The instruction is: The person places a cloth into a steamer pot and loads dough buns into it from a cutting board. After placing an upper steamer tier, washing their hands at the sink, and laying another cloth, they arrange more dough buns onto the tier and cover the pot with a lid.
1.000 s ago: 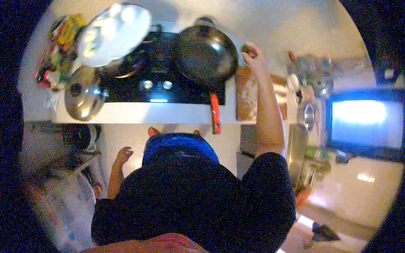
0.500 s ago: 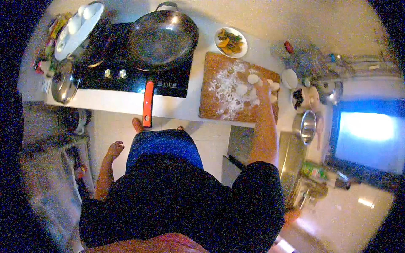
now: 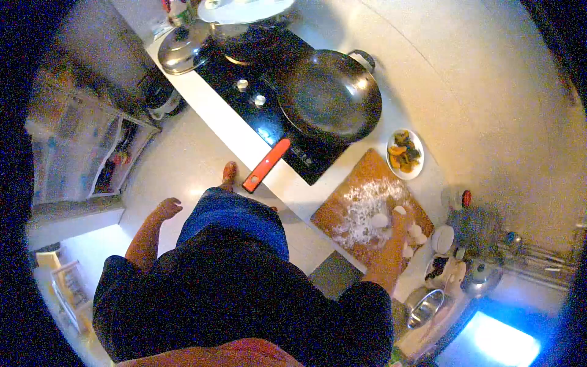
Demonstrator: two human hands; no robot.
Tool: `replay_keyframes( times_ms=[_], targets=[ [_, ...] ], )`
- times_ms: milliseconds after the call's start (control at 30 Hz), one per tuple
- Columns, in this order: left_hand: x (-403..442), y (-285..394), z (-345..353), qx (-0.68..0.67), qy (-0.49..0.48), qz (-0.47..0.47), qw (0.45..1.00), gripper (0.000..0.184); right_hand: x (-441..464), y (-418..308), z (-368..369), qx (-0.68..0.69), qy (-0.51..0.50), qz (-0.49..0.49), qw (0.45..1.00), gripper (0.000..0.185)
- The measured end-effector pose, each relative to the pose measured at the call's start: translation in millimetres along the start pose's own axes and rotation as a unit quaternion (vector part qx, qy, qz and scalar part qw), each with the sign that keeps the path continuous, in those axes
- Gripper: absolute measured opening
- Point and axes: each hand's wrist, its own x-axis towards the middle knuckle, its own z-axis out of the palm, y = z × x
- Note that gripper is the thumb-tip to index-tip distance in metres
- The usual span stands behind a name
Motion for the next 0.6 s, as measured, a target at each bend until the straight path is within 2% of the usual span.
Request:
replay_keyframes(
  times_ms=[33,67,100,133,200,233,300,367,400,433,467,533,600],
  targets=[
    [4,-2,2,-0.043,-0.003,0.003,0.999,0.039,0,-9,-3,0.140,-0.046,0.073,0.986,0.036],
    [11,-3,3,-0.086,-0.005,0.009,0.996,0.040,-10,-46,-4,0.212,-0.066,0.097,0.970,0.036],
    [14,-3,3,-0.128,-0.010,0.013,0.992,0.040,-21,-96,-4,0.243,-0.086,0.091,0.962,0.038],
    [19,1,-2,-0.093,-0.017,0.019,0.995,0.040,-28,-141,0,0.255,-0.101,0.072,0.959,0.039],
    [34,12,-16,-0.022,-0.034,0.029,0.999,0.041,-34,-223,16,0.210,-0.100,-0.012,0.973,0.040],
    [45,7,-17,-0.066,-0.036,0.028,0.997,0.040,-37,-279,32,0.181,-0.092,-0.053,0.978,0.041],
    [63,8,-29,-0.080,-0.033,0.043,0.995,0.040,-50,-375,62,0.148,-0.142,-0.085,0.975,0.042],
    [80,14,-48,-0.085,-0.032,0.061,0.994,0.040,-60,-458,101,0.106,-0.189,-0.202,0.955,0.046],
    [108,-4,-39,-0.110,-0.050,0.052,0.991,0.040,-68,-501,123,0.095,-0.213,-0.213,0.949,0.048],
    [118,-8,-47,-0.098,-0.046,0.076,0.991,0.041,-56,-526,148,0.047,-0.217,-0.303,0.927,0.048],
    [125,-10,-58,-0.085,-0.042,0.100,0.990,0.041,-68,-568,174,0.043,-0.216,-0.335,0.916,0.047],
    [141,-25,-75,-0.038,-0.019,0.128,0.991,0.040,-72,-632,227,0.036,-0.241,-0.336,0.910,0.045],
    [150,-48,-96,-0.091,-0.033,0.118,0.988,0.039,-73,-688,277,-0.029,-0.243,-0.386,0.890,0.042]
  ],
)
